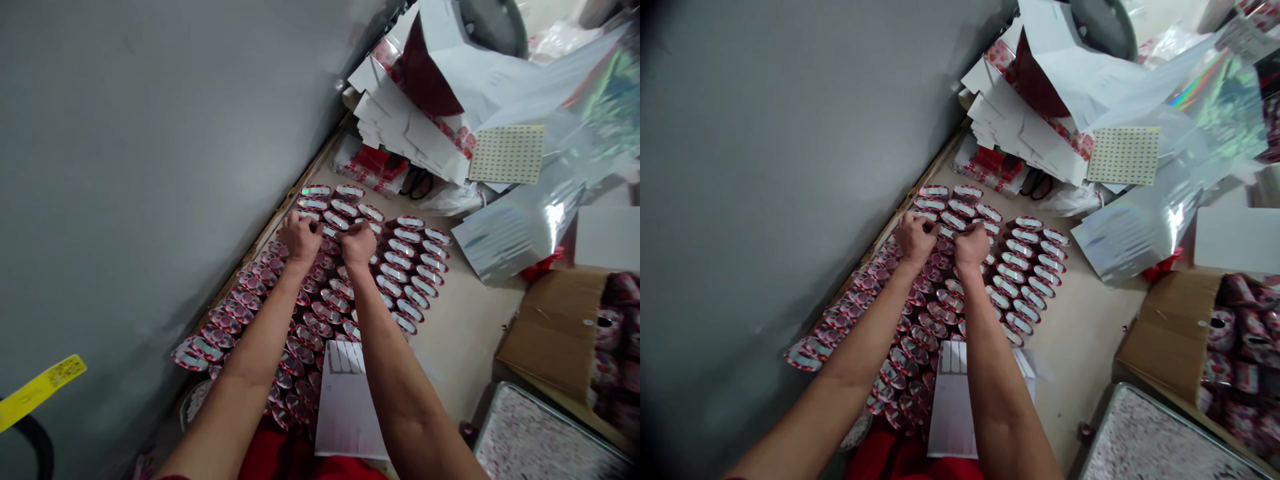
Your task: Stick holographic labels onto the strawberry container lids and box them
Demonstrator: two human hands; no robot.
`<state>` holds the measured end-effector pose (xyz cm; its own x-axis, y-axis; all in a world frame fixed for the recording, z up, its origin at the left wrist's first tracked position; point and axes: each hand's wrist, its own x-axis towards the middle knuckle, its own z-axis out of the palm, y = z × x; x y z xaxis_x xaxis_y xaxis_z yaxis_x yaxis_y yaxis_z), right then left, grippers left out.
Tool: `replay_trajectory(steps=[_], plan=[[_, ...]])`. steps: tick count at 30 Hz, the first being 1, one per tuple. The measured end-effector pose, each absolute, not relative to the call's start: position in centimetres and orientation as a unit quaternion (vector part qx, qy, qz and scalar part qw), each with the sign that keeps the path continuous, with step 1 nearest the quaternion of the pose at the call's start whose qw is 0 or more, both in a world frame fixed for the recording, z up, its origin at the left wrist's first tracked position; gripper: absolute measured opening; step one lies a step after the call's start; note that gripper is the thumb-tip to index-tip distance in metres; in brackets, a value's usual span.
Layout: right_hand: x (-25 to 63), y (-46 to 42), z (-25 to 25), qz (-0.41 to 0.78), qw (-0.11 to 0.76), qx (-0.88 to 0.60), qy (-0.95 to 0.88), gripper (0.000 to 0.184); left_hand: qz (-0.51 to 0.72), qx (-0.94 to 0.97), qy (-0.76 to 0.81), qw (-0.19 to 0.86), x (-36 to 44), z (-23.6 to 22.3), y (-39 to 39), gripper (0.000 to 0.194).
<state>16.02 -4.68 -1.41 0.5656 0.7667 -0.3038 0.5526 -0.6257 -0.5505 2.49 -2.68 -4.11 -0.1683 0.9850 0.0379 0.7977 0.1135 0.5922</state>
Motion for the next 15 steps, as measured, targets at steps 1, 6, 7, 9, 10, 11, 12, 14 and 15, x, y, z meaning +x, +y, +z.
replay_trajectory(steps=[1, 6, 7, 9, 10, 11, 12, 14, 15], plan=[[16.1, -4.7, -1.2, 0.257, 0.187, -0.865, -0.388, 0.037, 0.255, 0.604, 0.732, 0.185, 2.6, -3.9, -2.6, 0.023], [16.8, -3.8, -0.4, 0.281, 0.108, -0.858, -0.416, 0.051, 0.216, 0.559, 0.773, 0.207, 2.4, -2.9, -0.8, 0.053], [17.3, -3.5, -0.2, 0.294, 0.094, -0.851, -0.426, 0.048, 0.209, 0.552, 0.775, 0.225, 2.4, -2.7, -0.4, 0.047], [19.1, -3.5, 0.6, 0.298, 0.082, -0.839, -0.447, 0.042, 0.223, 0.531, 0.778, 0.251, 2.5, -2.2, -0.1, 0.036], [20.3, -4.0, 1.3, 0.291, 0.087, -0.832, -0.465, 0.039, 0.241, 0.531, 0.770, 0.259, 2.7, -1.8, -0.4, 0.033], [21.8, -5.0, 2.2, 0.281, 0.097, -0.822, -0.486, 0.035, 0.262, 0.539, 0.754, 0.268, 3.0, -1.3, -1.2, 0.032], [23.4, -6.7, 3.3, 0.272, 0.108, -0.811, -0.507, 0.031, 0.281, 0.556, 0.730, 0.279, 3.5, -0.7, -2.5, 0.031], [26.4, -11.8, 5.5, 0.268, 0.112, -0.792, -0.538, 0.023, 0.293, 0.610, 0.664, 0.318, 4.9, 0.6, -6.7, 0.028], [27.6, -15.2, 6.4, 0.275, 0.092, -0.794, -0.534, 0.020, 0.279, 0.644, 0.623, 0.346, 5.8, 1.1, -9.5, 0.026]])
